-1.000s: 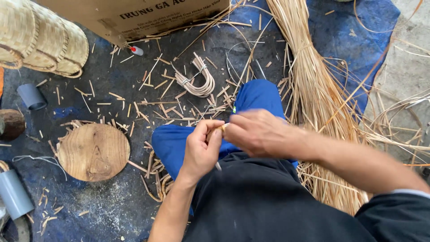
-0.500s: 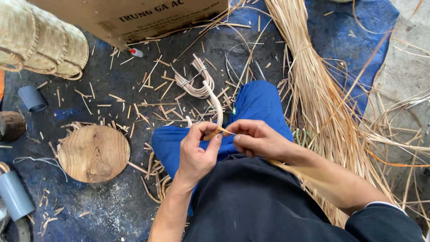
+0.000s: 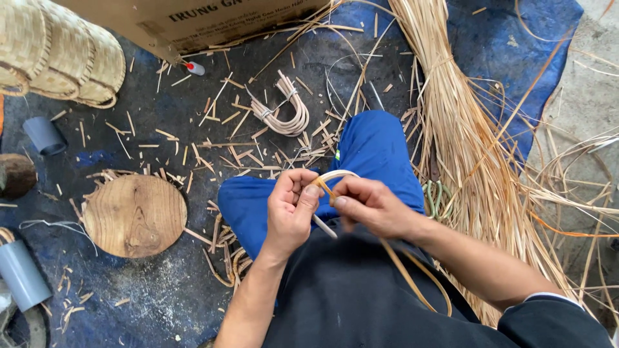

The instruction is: The person sits on the floor and wraps thin rattan strips tightly around a bent rattan frame resting on their lap, winding the strip along the frame and pulling it taut to bind the joint. They continue winding the strip along the curved frame, covering successive sections by hand.

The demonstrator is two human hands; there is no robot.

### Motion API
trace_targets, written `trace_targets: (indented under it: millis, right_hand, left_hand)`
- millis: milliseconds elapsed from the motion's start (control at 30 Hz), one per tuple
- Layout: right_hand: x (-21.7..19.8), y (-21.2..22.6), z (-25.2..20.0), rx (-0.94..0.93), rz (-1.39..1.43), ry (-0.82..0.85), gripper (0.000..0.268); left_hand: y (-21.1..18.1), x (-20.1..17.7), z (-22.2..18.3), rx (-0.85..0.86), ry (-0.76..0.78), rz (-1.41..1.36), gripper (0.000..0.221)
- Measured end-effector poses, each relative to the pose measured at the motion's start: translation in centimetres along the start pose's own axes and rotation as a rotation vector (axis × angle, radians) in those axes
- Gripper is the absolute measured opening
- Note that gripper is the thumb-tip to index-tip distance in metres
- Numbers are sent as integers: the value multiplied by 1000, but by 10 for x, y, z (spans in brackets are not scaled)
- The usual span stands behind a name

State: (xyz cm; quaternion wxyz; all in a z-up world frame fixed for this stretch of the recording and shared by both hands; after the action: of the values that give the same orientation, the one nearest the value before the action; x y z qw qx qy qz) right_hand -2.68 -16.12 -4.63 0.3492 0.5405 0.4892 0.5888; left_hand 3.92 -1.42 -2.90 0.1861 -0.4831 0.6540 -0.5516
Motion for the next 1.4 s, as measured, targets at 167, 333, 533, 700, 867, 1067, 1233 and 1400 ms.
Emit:
trace_targets:
  millis: [167, 333, 533, 700, 867, 1067, 1233, 1400]
  right_hand:
    - [25, -3, 5, -54, 75, -79, 19]
    - [-1, -8, 26, -348, -516, -224, 14]
    - [-44, 51, 72, -696, -1041, 20, 4]
    - [-7, 155, 63, -1091, -1139, 390, 17]
    - [26, 132, 22, -483, -1166, 367, 11]
    - [20, 31, 5, 64, -207, 186, 20]
    - [4, 27, 18, -76, 151, 109, 25]
    - [2, 18, 23, 11, 107, 28, 18]
  left_hand:
    - [0, -6, 4, 112, -56, -63, 17]
    - [-6, -7, 3, 91, 36, -300, 13]
    - [-3, 6, -4, -82, 158, -260, 13]
    - [-31, 15, -1, -153, 26, 77, 19]
    - [-42, 5, -6, 134, -167, 277, 18]
    - [-63, 16, -14, 487, -297, 626, 17]
    - [-69, 31, -26, 816, -293, 900, 23]
    - [-68, 31, -32, 753, -279, 933, 26]
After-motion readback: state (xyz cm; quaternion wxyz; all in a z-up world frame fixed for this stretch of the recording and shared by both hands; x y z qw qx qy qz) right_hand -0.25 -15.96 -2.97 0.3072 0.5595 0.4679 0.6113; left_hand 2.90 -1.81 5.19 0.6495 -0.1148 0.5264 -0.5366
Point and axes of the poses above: each hand's wrist, its own z-axis towards the middle knuckle, its own x-axis out of the palm, y = z × x, the point moved 6 cm from there along z, towards the middle knuckle, and after that the axes turned 12 degrees about -x, right-handed, at the moved point
